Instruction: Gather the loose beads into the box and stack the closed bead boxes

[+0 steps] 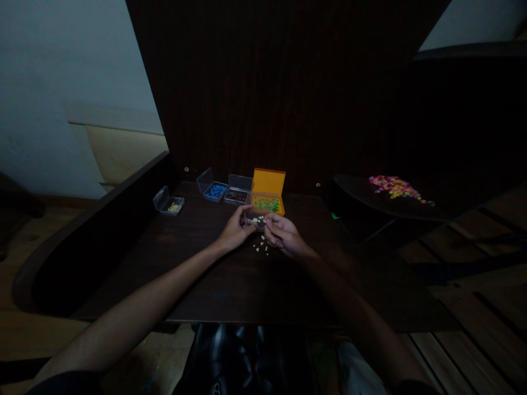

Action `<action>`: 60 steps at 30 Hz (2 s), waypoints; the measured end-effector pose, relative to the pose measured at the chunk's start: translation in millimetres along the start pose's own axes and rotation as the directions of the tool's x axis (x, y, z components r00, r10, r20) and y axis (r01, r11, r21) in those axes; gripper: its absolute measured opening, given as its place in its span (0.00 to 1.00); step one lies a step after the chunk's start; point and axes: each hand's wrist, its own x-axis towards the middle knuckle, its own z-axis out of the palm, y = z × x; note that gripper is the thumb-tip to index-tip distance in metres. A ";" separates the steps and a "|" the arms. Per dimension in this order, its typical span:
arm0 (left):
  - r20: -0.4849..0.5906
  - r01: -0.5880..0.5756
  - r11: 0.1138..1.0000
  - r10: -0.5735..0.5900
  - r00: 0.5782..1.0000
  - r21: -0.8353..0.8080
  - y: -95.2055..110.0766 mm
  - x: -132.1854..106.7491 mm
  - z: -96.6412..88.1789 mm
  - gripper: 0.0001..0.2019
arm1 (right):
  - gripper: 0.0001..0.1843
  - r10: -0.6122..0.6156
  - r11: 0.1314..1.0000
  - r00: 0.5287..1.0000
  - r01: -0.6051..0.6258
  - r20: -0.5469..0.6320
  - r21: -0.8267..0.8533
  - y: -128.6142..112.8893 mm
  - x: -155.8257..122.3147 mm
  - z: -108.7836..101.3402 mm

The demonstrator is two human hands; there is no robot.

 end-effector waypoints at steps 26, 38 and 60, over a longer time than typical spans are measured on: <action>-0.006 -0.008 0.999 0.008 1.000 -0.032 4.2 -1.8 1.7 0.29 | 0.20 -0.045 0.998 0.993 0.049 -0.105 0.029 -5.1 -3.0 2.1; 0.014 0.010 1.000 -0.010 1.000 -0.006 2.8 -2.7 1.4 0.30 | 0.20 -0.066 0.989 0.989 0.082 -0.129 0.124 -4.1 -3.2 -2.5; 0.020 0.010 1.000 -0.010 1.000 0.004 5.6 -4.1 1.8 0.30 | 0.14 0.006 0.985 0.978 0.030 -0.210 0.170 -4.9 -2.9 -2.7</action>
